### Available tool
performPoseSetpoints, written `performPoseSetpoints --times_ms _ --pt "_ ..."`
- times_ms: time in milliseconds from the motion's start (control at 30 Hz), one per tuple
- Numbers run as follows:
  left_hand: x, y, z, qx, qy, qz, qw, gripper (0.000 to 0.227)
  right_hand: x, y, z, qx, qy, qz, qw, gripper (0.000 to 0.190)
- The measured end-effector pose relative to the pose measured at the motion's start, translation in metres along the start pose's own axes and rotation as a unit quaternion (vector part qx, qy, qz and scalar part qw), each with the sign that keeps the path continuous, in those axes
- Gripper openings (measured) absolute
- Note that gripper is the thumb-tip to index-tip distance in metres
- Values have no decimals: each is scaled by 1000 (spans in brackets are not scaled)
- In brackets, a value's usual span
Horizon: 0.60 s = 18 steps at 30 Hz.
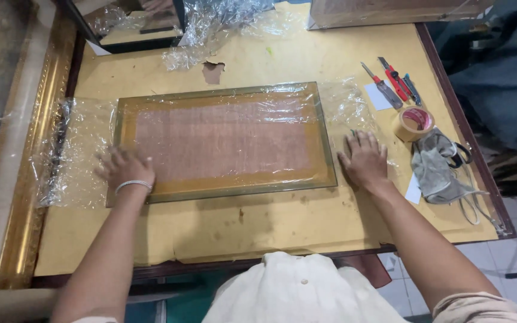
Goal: Wrapping a framed mirror in protective plastic film and trimming the edges with a utility knife.
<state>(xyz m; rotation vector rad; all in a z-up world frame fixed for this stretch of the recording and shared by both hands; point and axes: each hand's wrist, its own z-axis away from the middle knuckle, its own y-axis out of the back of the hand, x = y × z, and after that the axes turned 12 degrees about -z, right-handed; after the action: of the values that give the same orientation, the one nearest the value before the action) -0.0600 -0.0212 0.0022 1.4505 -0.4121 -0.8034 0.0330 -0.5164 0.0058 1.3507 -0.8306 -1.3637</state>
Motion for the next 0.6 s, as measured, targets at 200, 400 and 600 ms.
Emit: performPoseSetpoints --times_ms 200,400,600 --pt "159 40 88 120 -356 36 926 56 17 2 -34 51 175 8 983 60" --pt "268 23 103 -10 -419 32 907 77 13 34 -55 -97 97 -71 988 69" --pt "286 34 85 -74 -389 -2 918 73 21 40 -58 -58 141 19 988 20"
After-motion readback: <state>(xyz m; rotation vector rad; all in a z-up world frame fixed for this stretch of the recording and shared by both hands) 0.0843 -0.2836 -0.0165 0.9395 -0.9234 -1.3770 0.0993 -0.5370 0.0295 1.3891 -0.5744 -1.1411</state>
